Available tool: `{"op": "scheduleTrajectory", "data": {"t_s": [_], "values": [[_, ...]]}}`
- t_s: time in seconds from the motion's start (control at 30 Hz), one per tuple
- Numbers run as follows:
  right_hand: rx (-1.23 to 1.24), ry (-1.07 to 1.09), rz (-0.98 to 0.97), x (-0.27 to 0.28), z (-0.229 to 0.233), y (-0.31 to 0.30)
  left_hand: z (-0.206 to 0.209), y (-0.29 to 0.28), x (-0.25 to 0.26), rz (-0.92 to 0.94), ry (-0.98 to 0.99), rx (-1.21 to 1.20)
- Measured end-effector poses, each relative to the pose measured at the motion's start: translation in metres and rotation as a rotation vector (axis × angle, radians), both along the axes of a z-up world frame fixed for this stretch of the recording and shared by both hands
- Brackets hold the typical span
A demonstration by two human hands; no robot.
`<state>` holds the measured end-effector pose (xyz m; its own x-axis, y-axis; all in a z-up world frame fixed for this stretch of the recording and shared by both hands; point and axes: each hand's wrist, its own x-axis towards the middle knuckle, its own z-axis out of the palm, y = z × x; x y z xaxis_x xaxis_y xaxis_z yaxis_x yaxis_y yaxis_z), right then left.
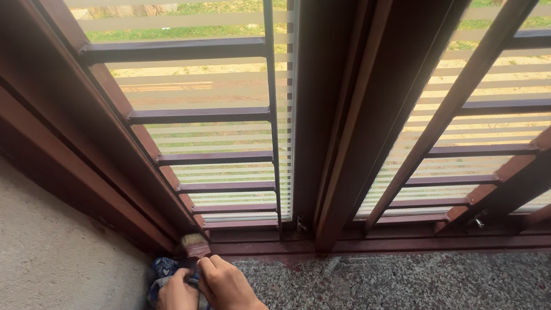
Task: The person brushes the dust off the window frame and the bars using a brush and then wipes the window sill with a cloth.
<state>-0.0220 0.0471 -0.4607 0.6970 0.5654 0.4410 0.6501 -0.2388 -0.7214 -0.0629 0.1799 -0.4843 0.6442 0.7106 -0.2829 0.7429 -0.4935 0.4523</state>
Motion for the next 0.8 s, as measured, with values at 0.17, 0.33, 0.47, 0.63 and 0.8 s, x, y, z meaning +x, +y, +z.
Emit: {"op": "scheduleTrajectory", "data": {"t_s": [0.17, 0.33, 0.47, 0.63, 0.8], "values": [[-0.059, 0.070, 0.137, 0.027, 0.013, 0.008, -0.001, 0.011, -0.006, -0.026, -0.235, 0.062], [-0.082, 0.063, 0.284, 0.058, 0.024, 0.004, -0.021, 0.029, -0.009, -0.059, -0.475, 0.022], [-0.139, -0.012, 0.186, 0.050, 0.019, 0.019, -0.033, 0.035, 0.004, -0.029, -0.519, -0.009], [0.003, 0.015, 0.326, 0.065, 0.021, 0.003, -0.046, 0.040, 0.015, 0.018, -0.609, 0.000], [0.008, -0.008, 0.218, 0.064, 0.022, 0.001, -0.045, 0.038, 0.028, 0.077, -0.573, 0.004]]}}
